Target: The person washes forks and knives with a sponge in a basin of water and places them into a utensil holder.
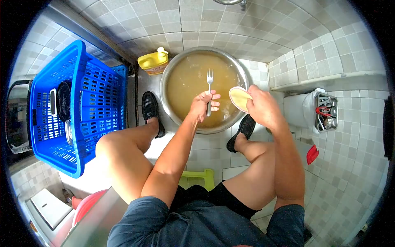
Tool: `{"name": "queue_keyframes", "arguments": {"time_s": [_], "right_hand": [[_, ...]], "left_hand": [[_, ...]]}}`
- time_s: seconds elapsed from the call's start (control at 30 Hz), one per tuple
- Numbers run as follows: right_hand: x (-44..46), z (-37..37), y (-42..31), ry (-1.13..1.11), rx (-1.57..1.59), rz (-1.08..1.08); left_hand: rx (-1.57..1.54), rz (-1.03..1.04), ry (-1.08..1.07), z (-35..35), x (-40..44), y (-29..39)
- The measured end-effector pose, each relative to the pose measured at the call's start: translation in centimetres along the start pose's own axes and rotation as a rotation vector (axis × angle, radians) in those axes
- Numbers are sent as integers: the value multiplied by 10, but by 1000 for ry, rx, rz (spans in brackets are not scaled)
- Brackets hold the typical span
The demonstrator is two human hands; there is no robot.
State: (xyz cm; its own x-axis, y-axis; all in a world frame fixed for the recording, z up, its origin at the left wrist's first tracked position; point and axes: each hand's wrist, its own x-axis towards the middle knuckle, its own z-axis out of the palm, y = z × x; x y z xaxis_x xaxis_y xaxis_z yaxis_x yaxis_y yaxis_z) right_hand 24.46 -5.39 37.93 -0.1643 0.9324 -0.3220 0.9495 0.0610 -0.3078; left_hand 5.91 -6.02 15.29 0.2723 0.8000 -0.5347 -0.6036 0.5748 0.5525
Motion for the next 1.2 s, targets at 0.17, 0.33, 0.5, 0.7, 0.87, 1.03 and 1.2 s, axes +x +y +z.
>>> {"name": "queue_keyframes", "arguments": {"time_s": [0.17,0.33,0.5,0.7,0.87,1.03,1.2], "right_hand": [[-3,1,1,16,-13,-14],[-3,1,3,10,-25,-17],[4,-1,9,28,39,37],[8,-4,13,90,54,81],[2,-4,7,34,50,77],[6,-2,9,61,35,59],[11,-2,14,79,59,90]], "left_hand": [[-83,-19,36,-6,5,-3],[6,-49,-14,-19,6,-5],[-29,-80,-56,-2,-1,-1],[1319,598,338,-29,8,-27],[1225,477,575,-30,-2,-16],[1130,485,572,-23,0,-15],[289,351,62,-9,8,-24]]}}
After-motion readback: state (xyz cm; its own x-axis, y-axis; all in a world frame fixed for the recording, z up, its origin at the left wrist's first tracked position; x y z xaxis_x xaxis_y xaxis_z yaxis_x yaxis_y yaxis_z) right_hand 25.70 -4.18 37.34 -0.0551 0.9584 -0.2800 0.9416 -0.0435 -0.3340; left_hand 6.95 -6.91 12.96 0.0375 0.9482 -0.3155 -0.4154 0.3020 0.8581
